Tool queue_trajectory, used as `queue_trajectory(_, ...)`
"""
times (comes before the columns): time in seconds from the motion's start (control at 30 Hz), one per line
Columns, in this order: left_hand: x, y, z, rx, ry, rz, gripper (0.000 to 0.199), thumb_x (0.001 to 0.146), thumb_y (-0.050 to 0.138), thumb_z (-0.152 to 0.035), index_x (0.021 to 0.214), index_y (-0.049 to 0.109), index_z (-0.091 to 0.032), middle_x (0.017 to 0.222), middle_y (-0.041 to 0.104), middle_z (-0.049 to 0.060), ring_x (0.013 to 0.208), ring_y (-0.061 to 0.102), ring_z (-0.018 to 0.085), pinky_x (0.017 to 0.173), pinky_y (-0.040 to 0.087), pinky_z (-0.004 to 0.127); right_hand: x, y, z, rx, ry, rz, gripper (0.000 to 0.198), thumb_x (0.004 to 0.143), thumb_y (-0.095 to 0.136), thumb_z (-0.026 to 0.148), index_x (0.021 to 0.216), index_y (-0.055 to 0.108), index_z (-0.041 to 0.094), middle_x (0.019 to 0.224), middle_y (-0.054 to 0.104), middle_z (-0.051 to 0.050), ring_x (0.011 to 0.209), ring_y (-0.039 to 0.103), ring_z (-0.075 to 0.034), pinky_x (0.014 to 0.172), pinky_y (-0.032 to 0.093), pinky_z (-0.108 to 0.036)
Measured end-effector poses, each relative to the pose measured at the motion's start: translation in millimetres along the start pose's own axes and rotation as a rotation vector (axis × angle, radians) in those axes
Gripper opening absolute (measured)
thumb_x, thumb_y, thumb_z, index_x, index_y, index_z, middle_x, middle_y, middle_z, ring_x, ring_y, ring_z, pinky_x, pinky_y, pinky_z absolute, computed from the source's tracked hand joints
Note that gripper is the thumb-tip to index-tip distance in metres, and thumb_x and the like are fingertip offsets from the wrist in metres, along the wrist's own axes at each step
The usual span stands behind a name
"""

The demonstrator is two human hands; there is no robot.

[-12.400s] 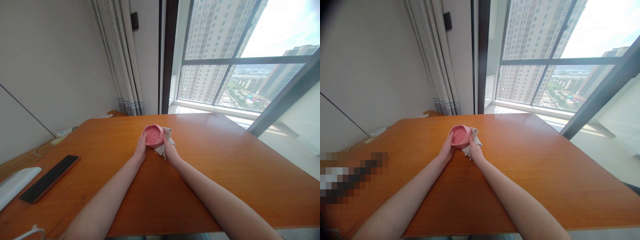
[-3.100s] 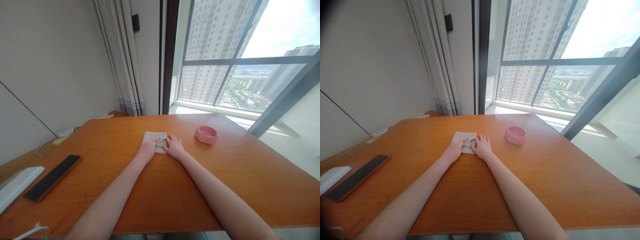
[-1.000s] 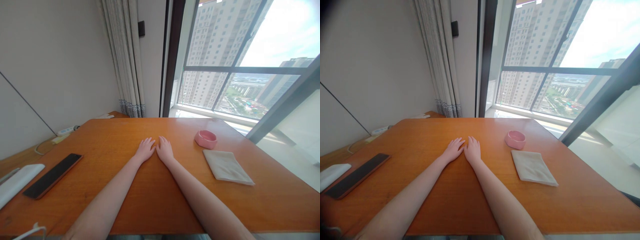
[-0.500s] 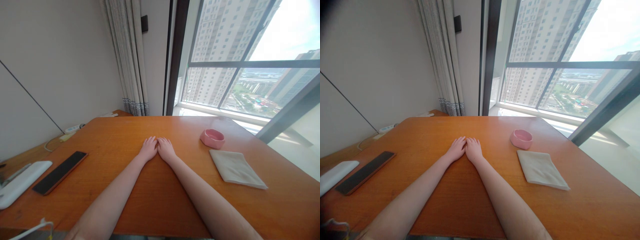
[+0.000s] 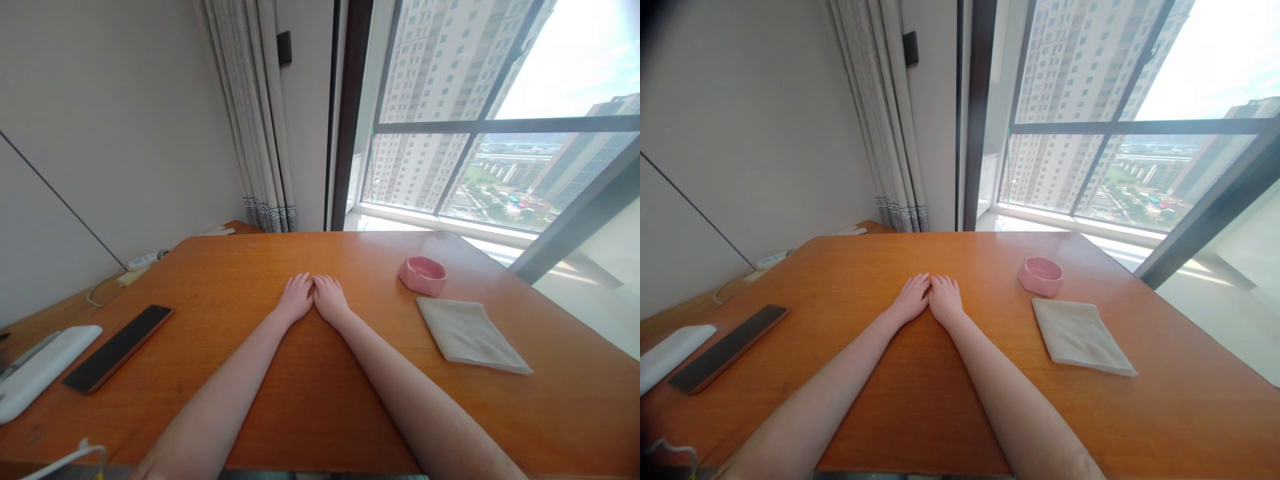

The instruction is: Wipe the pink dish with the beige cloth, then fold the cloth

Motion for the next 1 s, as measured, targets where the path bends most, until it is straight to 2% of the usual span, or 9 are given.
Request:
queue_trajectory(0.47, 0.2, 1.1, -0.1, -0.001, -0.004, 0.012, 0.049, 0.093, 0.03, -0.036, 0.136, 0.043, -0.016, 0.149, 0.035, 0.011, 0.138, 0.029, 0.026, 0.114, 0.021, 0.045, -1.6, 1.7, 1.7, 0.016, -0.001, -0.007, 0.043, 0.088, 0.033, 0.017, 0.128, 0.05, 0.019, 0.136, 0.051, -0.008, 0.128, 0.04, -0.022, 0.11, 0.023, -0.043)
queue_trajectory(0.53, 0.6, 1.9, 0.0, 0.01, -0.004, 0.01, 0.048, 0.092, 0.031, -0.035, 0.135, 0.044, -0.017, 0.149, 0.035, 0.01, 0.138, 0.029, 0.026, 0.114, 0.021, 0.046, -2.1, -10.5, 3.5, 0.004, -0.002, -0.077, 0.046, 0.086, 0.036, 0.017, 0.131, 0.048, 0.017, 0.141, 0.045, -0.011, 0.132, 0.037, -0.024, 0.11, 0.024, -0.043)
queue_trajectory(0.63, 0.9, 2.1, 0.4, 0.018, -0.009, 0.001, 0.048, 0.091, 0.033, -0.035, 0.135, 0.044, -0.018, 0.149, 0.034, 0.01, 0.139, 0.028, 0.026, 0.114, 0.02, 0.046, -6.9, -62.1, -2.3, -0.073, 0.005, -0.326, 0.057, 0.082, 0.042, 0.016, 0.138, 0.038, 0.016, 0.151, 0.026, -0.012, 0.141, 0.018, -0.028, 0.112, 0.018, -0.048)
queue_trajectory(0.7, 0.6, 2.4, 0.9, 0.016, -0.014, 0.005, 0.049, 0.091, 0.034, -0.036, 0.136, 0.043, -0.018, 0.15, 0.034, 0.01, 0.139, 0.027, 0.025, 0.115, 0.018, 0.045, -16.5, -106.1, -20.2, -0.158, 0.057, -0.488, 0.059, 0.082, 0.042, 0.018, 0.14, 0.034, 0.017, 0.153, 0.02, -0.012, 0.142, 0.009, -0.029, 0.112, 0.013, -0.053)
queue_trajectory(0.73, 0.5, 2.6, 1.0, 0.013, -0.015, 0.008, 0.049, 0.091, 0.034, -0.036, 0.136, 0.043, -0.018, 0.15, 0.034, 0.01, 0.139, 0.027, 0.025, 0.115, 0.018, 0.045, -22.4, -125.1, -34.4, -0.206, 0.101, -0.526, 0.059, 0.082, 0.043, 0.019, 0.14, 0.033, 0.016, 0.154, 0.018, -0.012, 0.142, 0.007, -0.031, 0.111, 0.012, -0.056)
queue_trajectory(0.83, -0.1, 2.4, 1.4, 0.003, -0.019, 0.01, 0.049, 0.091, 0.034, -0.037, 0.137, 0.043, -0.019, 0.15, 0.034, 0.01, 0.139, 0.027, 0.025, 0.115, 0.018, 0.045, -46.6, -165.4, -93.7, -0.348, 0.295, -0.521, 0.056, 0.082, 0.047, 0.027, 0.136, 0.037, 0.016, 0.153, 0.015, -0.016, 0.141, 0.007, -0.038, 0.106, 0.012, -0.064)
queue_trajectory(0.93, -0.3, 1.6, 1.3, -0.005, -0.021, 0.004, 0.05, 0.091, 0.035, -0.036, 0.136, 0.043, -0.018, 0.15, 0.034, 0.01, 0.139, 0.027, 0.026, 0.115, 0.017, 0.045, -78.4, -178.1, -163.6, -0.391, 0.563, -0.423, 0.055, 0.083, 0.047, 0.042, 0.132, 0.041, 0.016, 0.15, 0.019, -0.019, 0.138, 0.014, -0.042, 0.101, 0.02, -0.065)
queue_trajectory(1.0, -0.3, 1.4, 0.9, -0.009, -0.019, 0.003, 0.05, 0.091, 0.035, -0.036, 0.137, 0.043, -0.017, 0.15, 0.033, 0.01, 0.139, 0.026, 0.026, 0.115, 0.017, 0.045, -88.4, -167.6, -196.3, -0.341, 0.64, -0.277, 0.056, 0.083, 0.046, 0.049, 0.127, 0.046, 0.015, 0.143, 0.031, -0.021, 0.132, 0.029, -0.042, 0.098, 0.03, -0.059)
Point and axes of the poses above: each hand's wrist, its own x-axis towards the middle knuckle, its own y-axis out of the palm, z = x × y, the point moved 10 cm from there along x, towards the middle knuckle
